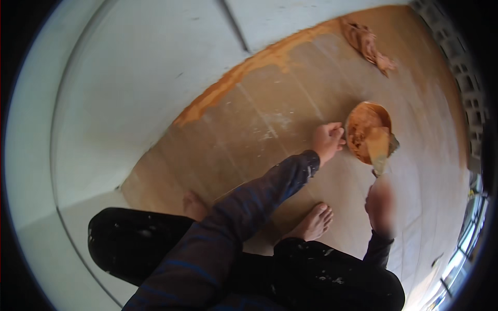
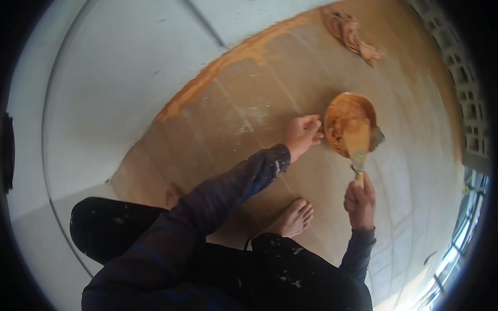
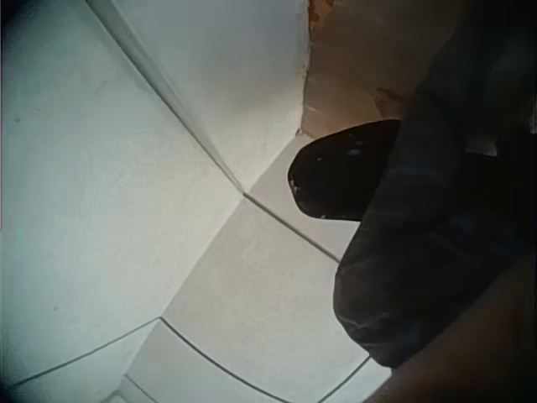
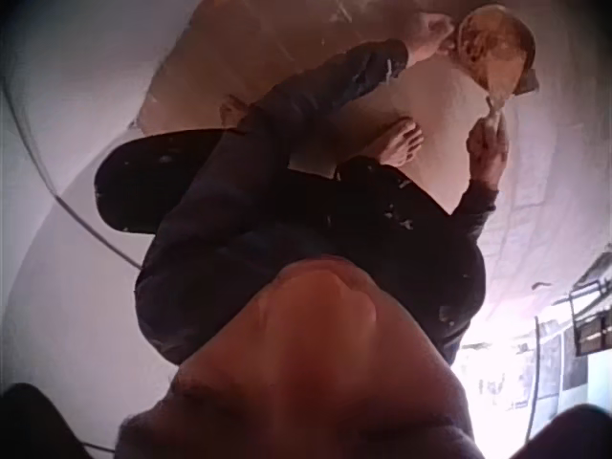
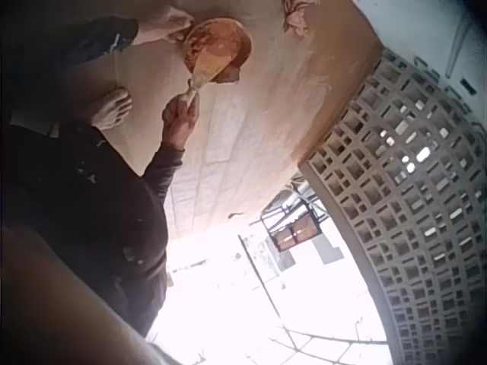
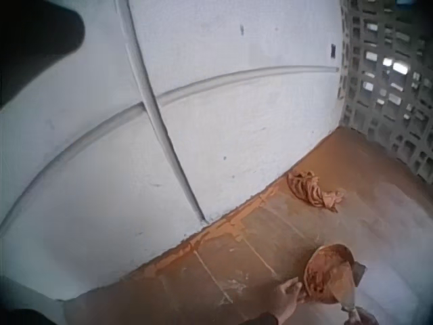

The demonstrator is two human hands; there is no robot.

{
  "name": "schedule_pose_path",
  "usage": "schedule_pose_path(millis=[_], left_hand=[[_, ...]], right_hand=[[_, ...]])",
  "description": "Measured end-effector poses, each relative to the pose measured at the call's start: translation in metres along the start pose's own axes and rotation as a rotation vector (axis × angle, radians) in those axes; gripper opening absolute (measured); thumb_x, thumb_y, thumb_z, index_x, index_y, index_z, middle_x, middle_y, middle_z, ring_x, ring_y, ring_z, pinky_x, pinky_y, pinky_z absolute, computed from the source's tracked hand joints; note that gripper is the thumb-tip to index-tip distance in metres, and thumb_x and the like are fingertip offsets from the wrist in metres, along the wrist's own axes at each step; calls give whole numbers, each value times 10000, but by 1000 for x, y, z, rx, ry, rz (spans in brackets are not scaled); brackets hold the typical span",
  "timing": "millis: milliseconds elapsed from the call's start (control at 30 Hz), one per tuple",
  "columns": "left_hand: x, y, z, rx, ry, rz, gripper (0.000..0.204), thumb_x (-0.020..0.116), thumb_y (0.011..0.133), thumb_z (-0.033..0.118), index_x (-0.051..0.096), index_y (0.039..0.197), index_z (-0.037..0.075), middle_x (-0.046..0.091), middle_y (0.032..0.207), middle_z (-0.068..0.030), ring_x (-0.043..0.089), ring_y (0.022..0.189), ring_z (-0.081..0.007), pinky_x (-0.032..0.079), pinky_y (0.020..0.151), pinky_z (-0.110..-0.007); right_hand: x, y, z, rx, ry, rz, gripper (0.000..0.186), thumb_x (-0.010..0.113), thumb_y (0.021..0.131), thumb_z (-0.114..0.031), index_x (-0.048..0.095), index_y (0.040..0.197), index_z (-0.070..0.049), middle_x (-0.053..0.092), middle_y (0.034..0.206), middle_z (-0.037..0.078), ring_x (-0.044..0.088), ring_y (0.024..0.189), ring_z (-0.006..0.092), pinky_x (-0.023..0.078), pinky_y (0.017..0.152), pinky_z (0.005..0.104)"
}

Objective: The person applies grout to the edge of a tiled floor using a putty knife and subsequently wipes away the excess grout with a blue cloth.

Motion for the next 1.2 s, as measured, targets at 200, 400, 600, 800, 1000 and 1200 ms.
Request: schedule_pose_path(millis=[200,400,600,800,1000,1200], left_hand=[[-87,-99,97,254,1002,-439,331,572,1044,299,664,1215,30,710,993,-187,703,873,-300,540,761,-450],[-296,-296,171,-170,1416,-425,352,610,1000,259,637,1278,45,712,1118,-184,691,1026,-372,545,907,-468],[-410,-380,133,-204,946,98,300,648,965,153,654,1235,23,723,1095,-172,710,1021,-342,566,889,-415],[-455,-344,68,86,968,439,261,636,956,125,678,1198,37,723,1088,-162,708,994,-352,562,867,-423],[-479,-324,55,94,880,549,222,625,957,93,689,1166,49,725,1072,-147,714,968,-324,557,849,-419],[-507,-322,58,140,792,671,210,615,976,54,687,1171,26,750,1002,-147,741,903,-278,572,810,-373]], right_hand=[[88,-10,-52,-74,-206,-283,408,489,1099,-212,486,1475,-54,490,701,-24,419,528,40,327,462,194],[250,-12,-91,-60,-875,-803,346,539,1075,-155,531,1385,-2,666,928,81,623,744,139,493,678,287],[421,-5,-41,-668,-1416,-1123,341,608,1013,-97,613,1351,-46,679,971,108,650,799,225,507,712,362],[505,38,71,-1174,-1528,-1132,449,651,928,-44,615,1375,-61,624,938,117,627,870,331,521,759,446],[533,49,147,-939,-1309,-856,470,645,920,-49,614,1386,-105,625,980,129,649,850,357,534,717,472],[530,30,205,-672,-1127,-648,522,651,932,-63,584,1444,-141,624,1034,151,665,847,395,547,707,495]])
Point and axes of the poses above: each hand's wrist, its own y-axis towards the middle knuckle, its own x-axis out of the palm, z = x × y, the point moved 9 cm from there along y, towards the middle knuckle
